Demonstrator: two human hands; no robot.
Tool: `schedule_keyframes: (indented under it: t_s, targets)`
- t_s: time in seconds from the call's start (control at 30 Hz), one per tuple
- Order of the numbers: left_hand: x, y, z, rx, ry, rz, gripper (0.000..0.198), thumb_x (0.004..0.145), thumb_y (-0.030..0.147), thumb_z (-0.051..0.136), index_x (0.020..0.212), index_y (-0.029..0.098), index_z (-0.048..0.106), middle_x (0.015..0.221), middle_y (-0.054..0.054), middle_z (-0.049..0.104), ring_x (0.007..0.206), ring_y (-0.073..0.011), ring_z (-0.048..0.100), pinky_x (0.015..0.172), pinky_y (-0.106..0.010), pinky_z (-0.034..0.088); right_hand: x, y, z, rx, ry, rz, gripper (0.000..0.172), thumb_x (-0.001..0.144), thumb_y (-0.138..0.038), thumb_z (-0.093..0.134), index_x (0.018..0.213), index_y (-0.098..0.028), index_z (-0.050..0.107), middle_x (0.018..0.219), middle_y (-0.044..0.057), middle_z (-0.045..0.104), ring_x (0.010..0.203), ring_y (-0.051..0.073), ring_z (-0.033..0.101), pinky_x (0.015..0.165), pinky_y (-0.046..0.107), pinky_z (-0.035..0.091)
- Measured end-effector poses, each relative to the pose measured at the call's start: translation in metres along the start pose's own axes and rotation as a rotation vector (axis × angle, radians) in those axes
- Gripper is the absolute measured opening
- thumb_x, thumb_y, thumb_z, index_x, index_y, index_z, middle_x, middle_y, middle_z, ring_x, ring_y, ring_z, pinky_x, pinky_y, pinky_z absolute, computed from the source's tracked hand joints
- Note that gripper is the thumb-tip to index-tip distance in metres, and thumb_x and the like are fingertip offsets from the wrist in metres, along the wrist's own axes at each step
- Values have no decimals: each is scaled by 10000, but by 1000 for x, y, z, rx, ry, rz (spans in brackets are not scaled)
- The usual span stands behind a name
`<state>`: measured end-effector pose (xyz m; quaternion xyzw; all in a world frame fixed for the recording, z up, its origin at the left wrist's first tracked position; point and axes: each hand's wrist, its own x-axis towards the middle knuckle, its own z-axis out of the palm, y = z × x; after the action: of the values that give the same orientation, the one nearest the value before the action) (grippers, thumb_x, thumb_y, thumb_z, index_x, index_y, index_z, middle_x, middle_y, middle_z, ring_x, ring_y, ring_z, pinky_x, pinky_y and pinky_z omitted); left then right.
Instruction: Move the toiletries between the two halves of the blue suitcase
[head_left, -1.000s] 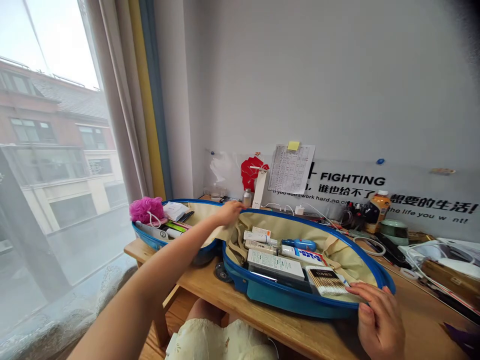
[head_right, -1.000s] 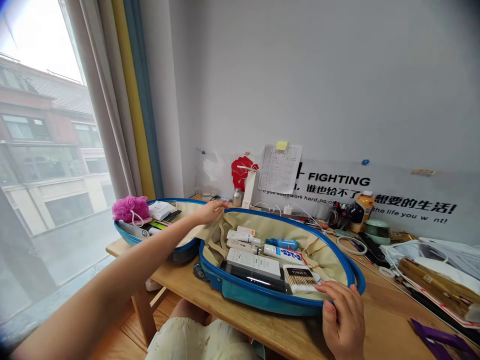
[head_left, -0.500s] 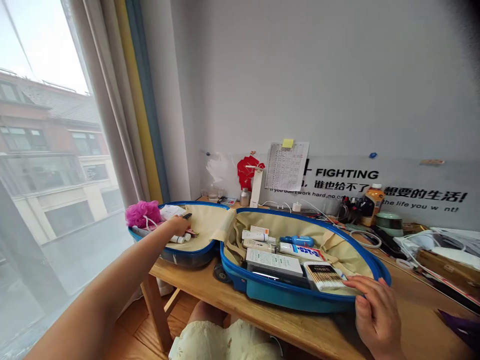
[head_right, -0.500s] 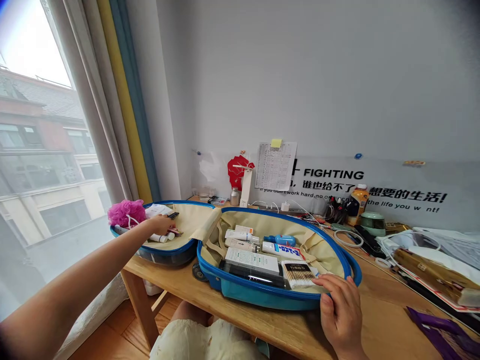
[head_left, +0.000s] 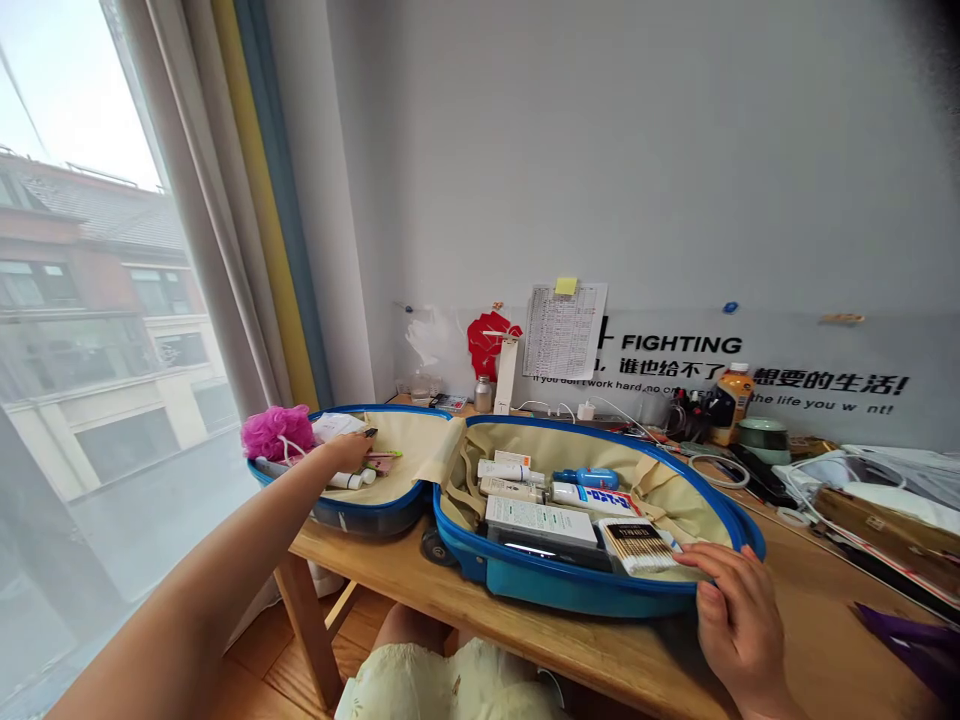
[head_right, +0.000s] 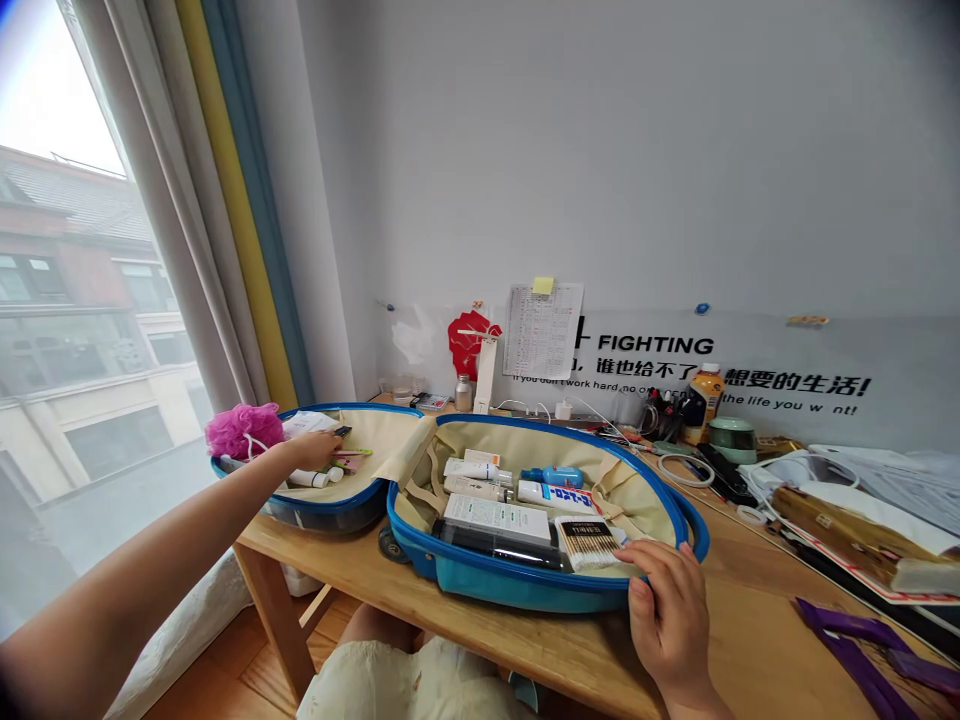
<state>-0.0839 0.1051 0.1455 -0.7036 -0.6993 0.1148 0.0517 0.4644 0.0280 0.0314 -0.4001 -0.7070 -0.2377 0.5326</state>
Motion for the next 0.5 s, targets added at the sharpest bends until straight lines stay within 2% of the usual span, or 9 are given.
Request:
schedule_keyframes:
  t_s: [0.13,0.23,0.37,0.5]
  targets:
    - [-1,14,-22,-40,119,-20,300,943,202,414,1165,126,600,1230,-196,627,1087,-276,659,929,-377,488,4,-3,-1,-4,18,-25,325,962,-345,361,880,-233,655,868,67,691,870,219,646,989,438,412]
    - [0,37,-48,-79,225,6,402,1002,212,245,1295,116,503,1260,-192,602,1146,-275,632,960,-388,478,6,-5,-1,2,40,-73,308,968,-316,365,900,-231,653,876,60,691,873,210,643,978,423,408]
    - [-2,92,-74,-134,312,184,442,1040,310,184,1371,172,444,1348,-144,563,1226,-244,581,1025,-358,439,5,-4,-1,1,27,-46,324,967,-327,360,880,-230,656,870,64,694,870,212,643,969,423,416]
    - [-11,162,-74,-159,253,457,409,1040,383,270,1299,200,528,1275,-105,620,1184,-231,606,1004,-327,450,2,-2,0,-6,13,-34,312,960,-331,364,882,-229,648,876,66,693,871,217,647,990,440,410]
